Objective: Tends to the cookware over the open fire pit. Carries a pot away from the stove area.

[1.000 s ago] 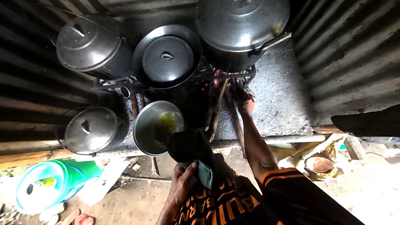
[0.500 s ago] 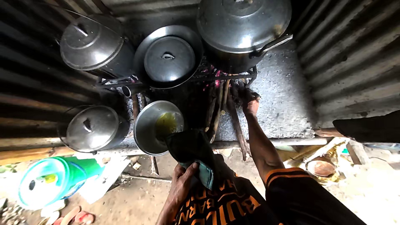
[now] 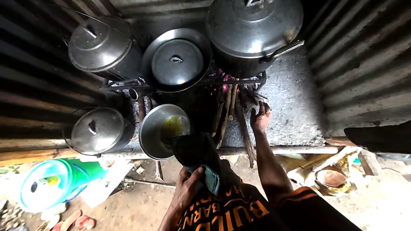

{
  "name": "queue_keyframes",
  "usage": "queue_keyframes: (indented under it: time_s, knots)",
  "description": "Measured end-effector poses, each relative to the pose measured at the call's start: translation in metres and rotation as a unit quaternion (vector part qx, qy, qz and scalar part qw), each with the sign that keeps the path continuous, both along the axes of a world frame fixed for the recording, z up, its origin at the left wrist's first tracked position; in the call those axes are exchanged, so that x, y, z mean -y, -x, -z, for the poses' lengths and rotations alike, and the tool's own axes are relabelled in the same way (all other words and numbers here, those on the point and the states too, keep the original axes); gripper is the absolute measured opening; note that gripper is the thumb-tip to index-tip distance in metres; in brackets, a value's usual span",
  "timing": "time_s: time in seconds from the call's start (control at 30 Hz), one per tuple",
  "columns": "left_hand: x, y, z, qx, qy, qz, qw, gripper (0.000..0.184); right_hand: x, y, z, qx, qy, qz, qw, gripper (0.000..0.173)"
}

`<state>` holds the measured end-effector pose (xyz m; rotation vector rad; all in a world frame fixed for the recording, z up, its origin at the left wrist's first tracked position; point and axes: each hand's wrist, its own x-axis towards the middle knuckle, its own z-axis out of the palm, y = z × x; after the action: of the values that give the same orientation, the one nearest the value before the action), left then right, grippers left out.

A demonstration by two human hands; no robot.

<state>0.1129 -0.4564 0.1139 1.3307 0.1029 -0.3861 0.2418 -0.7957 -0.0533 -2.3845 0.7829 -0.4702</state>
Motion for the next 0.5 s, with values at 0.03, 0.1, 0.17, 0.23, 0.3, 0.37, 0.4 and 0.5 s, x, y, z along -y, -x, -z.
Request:
queue_keyframes:
  time_s: [0.03, 0.1, 0.17, 0.23, 0.3, 0.37, 0.4, 0.5]
  knots:
    - [0.000, -0.001, -0.001, 0.000, 0.000, 0.004, 1.000, 0.017, -0.008, 0.006, -0.004, 0.014, 0.001, -0.009, 1.000, 0.045]
    - [0.001, -0.002, -0.002, -0.004, -0.004, 0.013, 1.000, 0.016, -0.026, 0.015, -0.016, 0.034, -0.012, -0.034, 0.999, 0.041]
    - [0.002, -0.002, -0.004, -0.012, -0.014, 0.019, 1.000, 0.016, -0.043, 0.021, -0.023, 0.047, -0.041, -0.058, 0.996, 0.038]
    - [0.003, -0.003, -0.003, -0.009, -0.009, 0.024, 1.000, 0.016, -0.053, 0.024, -0.024, 0.061, -0.070, -0.085, 0.992, 0.033]
    - [0.004, -0.004, -0.003, -0.005, -0.005, 0.027, 1.000, 0.016, -0.055, 0.020, -0.025, 0.086, -0.079, -0.103, 0.988, 0.029]
    - [0.004, -0.004, -0.003, -0.003, -0.002, 0.021, 1.000, 0.017, -0.053, 0.014, -0.033, 0.130, -0.072, -0.104, 0.983, 0.025]
    - [0.004, -0.004, -0.003, -0.004, -0.002, 0.017, 1.000, 0.017, -0.050, 0.011, -0.042, 0.158, -0.071, -0.102, 0.980, 0.024]
    - [0.003, -0.002, -0.002, -0.010, 0.000, 0.007, 1.000, 0.017, -0.037, 0.003, -0.092, 0.263, -0.041, -0.107, 0.958, 0.021]
